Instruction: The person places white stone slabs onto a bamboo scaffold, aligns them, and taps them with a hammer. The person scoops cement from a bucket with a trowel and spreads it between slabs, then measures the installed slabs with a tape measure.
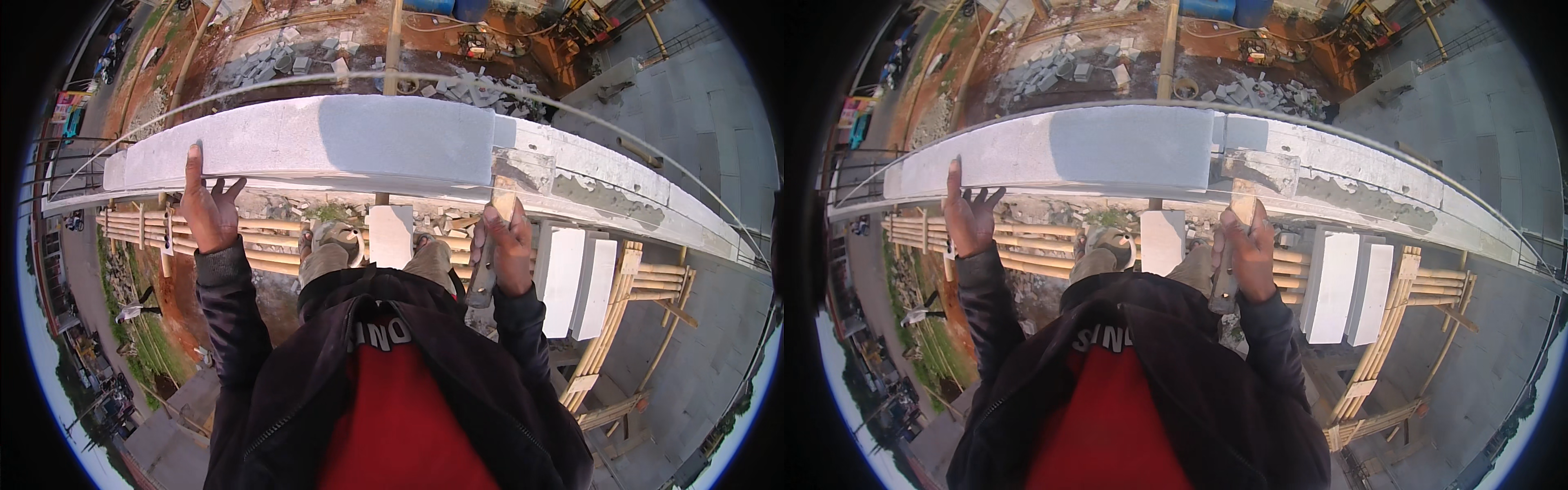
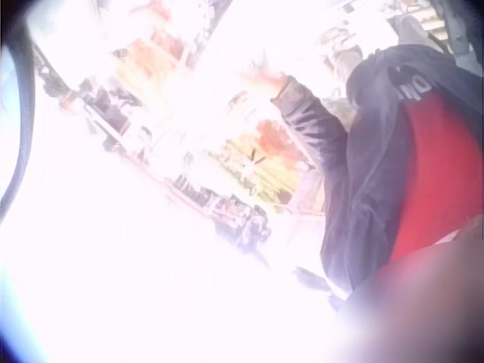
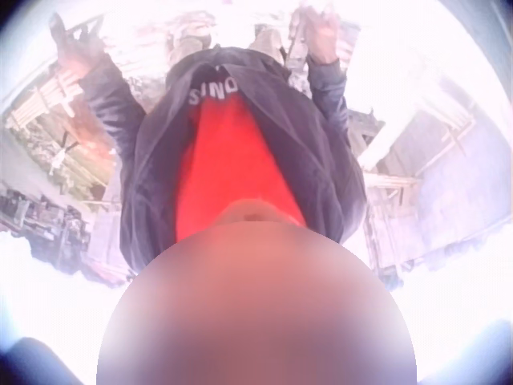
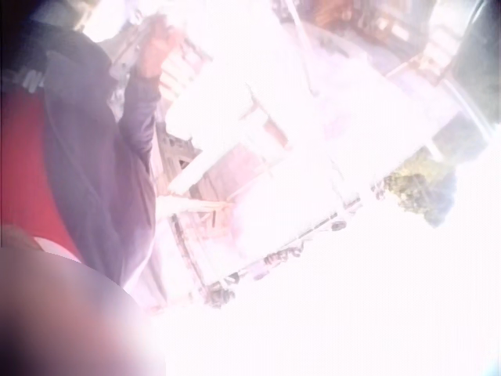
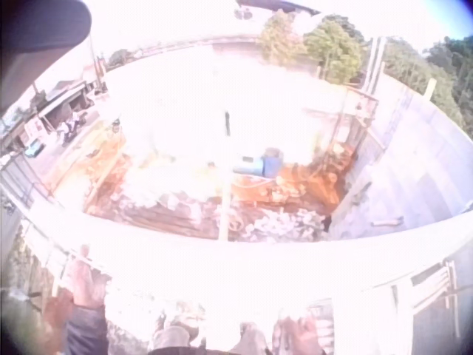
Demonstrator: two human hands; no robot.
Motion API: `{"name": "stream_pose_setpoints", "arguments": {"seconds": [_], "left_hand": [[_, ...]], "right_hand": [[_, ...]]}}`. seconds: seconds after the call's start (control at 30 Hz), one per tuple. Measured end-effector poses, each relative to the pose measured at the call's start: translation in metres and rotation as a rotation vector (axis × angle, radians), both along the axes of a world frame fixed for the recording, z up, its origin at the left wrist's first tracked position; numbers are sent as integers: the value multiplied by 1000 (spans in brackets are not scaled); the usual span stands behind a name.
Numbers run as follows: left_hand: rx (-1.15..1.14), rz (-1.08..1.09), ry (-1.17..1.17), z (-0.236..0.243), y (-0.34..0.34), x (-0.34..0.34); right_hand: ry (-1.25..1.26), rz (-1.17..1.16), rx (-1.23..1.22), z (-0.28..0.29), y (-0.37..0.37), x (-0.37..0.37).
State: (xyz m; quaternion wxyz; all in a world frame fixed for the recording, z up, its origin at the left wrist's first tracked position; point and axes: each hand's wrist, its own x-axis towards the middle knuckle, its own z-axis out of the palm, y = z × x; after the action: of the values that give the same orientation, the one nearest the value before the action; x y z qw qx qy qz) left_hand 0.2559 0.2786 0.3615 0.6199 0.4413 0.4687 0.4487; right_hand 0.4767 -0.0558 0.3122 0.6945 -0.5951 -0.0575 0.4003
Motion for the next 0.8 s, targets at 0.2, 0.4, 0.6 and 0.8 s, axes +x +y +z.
{"name": "stream_pose_setpoints", "arguments": {"seconds": [0.2, 0.4, 0.6, 0.8], "left_hand": [[-182, -216, -125, 13, -119, 78], [-170, -139, -183, 15, -155, 113], [-160, -124, -204, 13, -152, 114], [-183, -108, -213, 14, -152, 118]], "right_hand": [[-35, 58, 64, -29, -10, 8], [33, -198, 232, -29, -7, 6], [89, 88, 170, -42, 3, 5], [132, -63, 217, -34, 6, 4]]}}
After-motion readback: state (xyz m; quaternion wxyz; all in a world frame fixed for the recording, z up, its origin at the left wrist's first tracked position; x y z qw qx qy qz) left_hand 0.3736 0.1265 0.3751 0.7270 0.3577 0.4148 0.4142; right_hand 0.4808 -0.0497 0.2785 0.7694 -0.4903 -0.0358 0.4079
